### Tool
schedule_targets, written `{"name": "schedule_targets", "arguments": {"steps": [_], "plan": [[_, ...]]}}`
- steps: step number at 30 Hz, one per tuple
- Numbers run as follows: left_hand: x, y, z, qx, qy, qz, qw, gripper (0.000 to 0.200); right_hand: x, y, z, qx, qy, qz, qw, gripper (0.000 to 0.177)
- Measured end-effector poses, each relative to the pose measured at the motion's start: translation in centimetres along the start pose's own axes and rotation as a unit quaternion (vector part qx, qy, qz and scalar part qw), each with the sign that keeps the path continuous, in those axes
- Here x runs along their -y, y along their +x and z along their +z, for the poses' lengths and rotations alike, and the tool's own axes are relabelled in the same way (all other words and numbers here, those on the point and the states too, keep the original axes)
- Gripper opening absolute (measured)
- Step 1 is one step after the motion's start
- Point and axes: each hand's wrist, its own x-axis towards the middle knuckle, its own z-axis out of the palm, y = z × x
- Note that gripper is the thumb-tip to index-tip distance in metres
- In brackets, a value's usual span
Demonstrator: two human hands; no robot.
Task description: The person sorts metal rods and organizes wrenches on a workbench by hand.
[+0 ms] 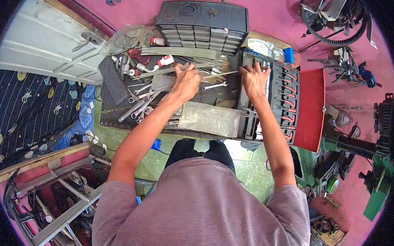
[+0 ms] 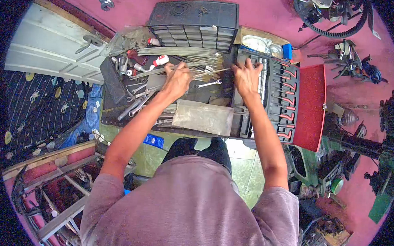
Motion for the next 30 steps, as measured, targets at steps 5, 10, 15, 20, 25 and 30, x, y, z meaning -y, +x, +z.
{"name": "schedule_targets", "arguments": {"steps": [5,10,15,20,25,30], "plan": [[-1.6,-0.4,0.9,-0.002,0.004,0.035,0.999,0.013,-2.5,-2.4,-2.1,0.028,-0.012,-0.014,0.999,0.025],[-4.5,-0.1,1.1,0.018,-0.008,0.059,0.998,0.012,-5.0,-6.1,-4.3,0.006,-0.005,0.001,1.0,0.019],[-8.7,0.6,1.5,0.008,-0.05,0.09,0.995,0.011,-8.0,-11.4,-6.3,-0.011,-0.002,0.035,0.999,0.023],[-13.1,1.1,3.8,0.043,-0.048,0.099,0.993,0.013,-10.3,-17.0,-9.1,-0.032,-0.024,0.102,0.994,0.024],[-18.2,1.7,5.1,0.023,-0.115,0.131,0.984,0.011,-11.6,-21.8,-13.0,-0.013,-0.075,0.164,0.984,0.031],[-23.1,1.9,6.4,0.003,-0.171,0.157,0.973,0.012,-12.7,-26.1,-16.3,0.004,-0.132,0.211,0.968,0.023]]}}
